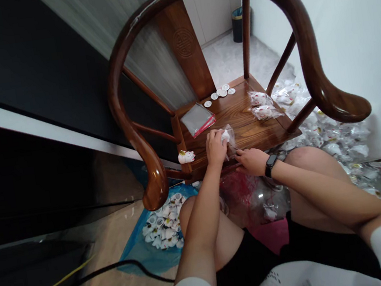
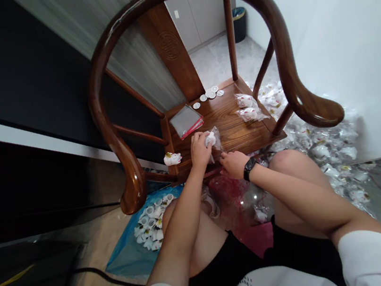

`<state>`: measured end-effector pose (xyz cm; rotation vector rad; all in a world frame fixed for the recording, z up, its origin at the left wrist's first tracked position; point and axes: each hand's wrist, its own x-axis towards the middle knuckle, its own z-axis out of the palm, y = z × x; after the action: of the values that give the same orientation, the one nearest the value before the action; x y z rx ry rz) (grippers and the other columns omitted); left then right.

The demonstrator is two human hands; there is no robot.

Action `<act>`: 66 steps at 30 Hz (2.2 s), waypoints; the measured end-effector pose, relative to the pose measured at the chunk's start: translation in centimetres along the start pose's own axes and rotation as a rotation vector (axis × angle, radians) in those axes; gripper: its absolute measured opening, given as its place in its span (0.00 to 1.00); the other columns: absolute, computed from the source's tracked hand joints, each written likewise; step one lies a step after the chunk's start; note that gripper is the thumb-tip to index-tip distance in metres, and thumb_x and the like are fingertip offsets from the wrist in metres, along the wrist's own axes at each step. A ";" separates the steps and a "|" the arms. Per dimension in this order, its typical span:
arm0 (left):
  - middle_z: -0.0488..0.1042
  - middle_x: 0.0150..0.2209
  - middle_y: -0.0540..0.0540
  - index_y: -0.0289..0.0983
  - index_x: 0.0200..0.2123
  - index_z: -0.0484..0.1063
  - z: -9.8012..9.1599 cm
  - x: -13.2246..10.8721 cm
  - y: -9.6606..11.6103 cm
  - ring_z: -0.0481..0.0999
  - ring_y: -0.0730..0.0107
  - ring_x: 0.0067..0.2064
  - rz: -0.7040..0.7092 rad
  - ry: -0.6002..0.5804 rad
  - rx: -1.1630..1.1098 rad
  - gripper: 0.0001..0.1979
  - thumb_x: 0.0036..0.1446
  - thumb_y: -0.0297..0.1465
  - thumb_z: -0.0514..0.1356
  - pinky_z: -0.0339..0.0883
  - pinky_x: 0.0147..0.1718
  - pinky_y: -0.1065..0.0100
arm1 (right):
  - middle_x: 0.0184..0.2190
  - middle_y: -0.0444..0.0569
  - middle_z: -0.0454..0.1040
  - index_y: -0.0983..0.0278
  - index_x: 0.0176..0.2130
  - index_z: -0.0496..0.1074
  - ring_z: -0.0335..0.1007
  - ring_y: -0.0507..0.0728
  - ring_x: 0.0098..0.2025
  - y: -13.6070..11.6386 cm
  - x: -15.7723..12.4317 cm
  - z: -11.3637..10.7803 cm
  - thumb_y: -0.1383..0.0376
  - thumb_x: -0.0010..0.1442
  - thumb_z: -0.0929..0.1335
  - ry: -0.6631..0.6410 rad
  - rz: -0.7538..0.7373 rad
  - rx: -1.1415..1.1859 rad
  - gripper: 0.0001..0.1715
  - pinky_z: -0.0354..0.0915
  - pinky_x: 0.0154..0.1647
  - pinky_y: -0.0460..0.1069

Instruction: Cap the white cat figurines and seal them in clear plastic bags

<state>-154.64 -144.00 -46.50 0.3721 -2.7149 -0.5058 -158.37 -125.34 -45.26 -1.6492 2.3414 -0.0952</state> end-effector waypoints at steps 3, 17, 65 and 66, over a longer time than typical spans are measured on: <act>0.73 0.57 0.39 0.41 0.60 0.74 0.1 0.2 -0.4 0.71 0.49 0.60 -0.028 0.022 -0.028 0.22 0.63 0.33 0.66 0.67 0.64 0.52 | 0.54 0.62 0.77 0.68 0.56 0.77 0.79 0.68 0.51 -0.1 -0.1 0.0 0.51 0.72 0.66 0.011 0.001 0.003 0.26 0.72 0.47 0.55; 0.48 0.79 0.32 0.40 0.80 0.34 -1.5 -2.0 -6.0 0.50 0.46 0.80 0.066 -0.409 -0.077 0.54 0.61 0.35 0.64 0.42 0.77 0.38 | 0.53 0.58 0.79 0.65 0.56 0.76 0.79 0.60 0.51 -1.5 3.4 -0.5 0.64 0.76 0.61 0.113 -0.008 0.212 0.18 0.67 0.51 0.50; 0.36 0.81 0.39 0.42 0.80 0.32 -2.3 -2.5 -6.1 0.37 0.53 0.82 -0.015 -0.561 0.021 0.48 0.67 0.37 0.58 0.28 0.76 0.34 | 0.37 0.49 0.73 0.58 0.49 0.63 0.65 0.55 0.30 5.7 0.7 -4.9 0.52 0.76 0.59 0.915 0.190 0.858 0.14 0.64 0.34 0.50; 0.36 0.81 0.39 0.42 0.80 0.32 -2.3 -2.5 -6.1 0.37 0.53 0.82 -0.016 -0.564 0.023 0.48 0.67 0.37 0.58 0.28 0.76 0.34 | 0.37 0.47 0.71 0.56 0.50 0.61 0.63 0.55 0.28 6.3 0.0 -5.4 0.50 0.76 0.59 0.994 0.194 0.933 0.14 0.63 0.31 0.50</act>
<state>-150.33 -149.37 -47.62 0.2897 -3.2619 -0.6672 -165.52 -123.75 -41.45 -0.9320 2.3021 -1.9778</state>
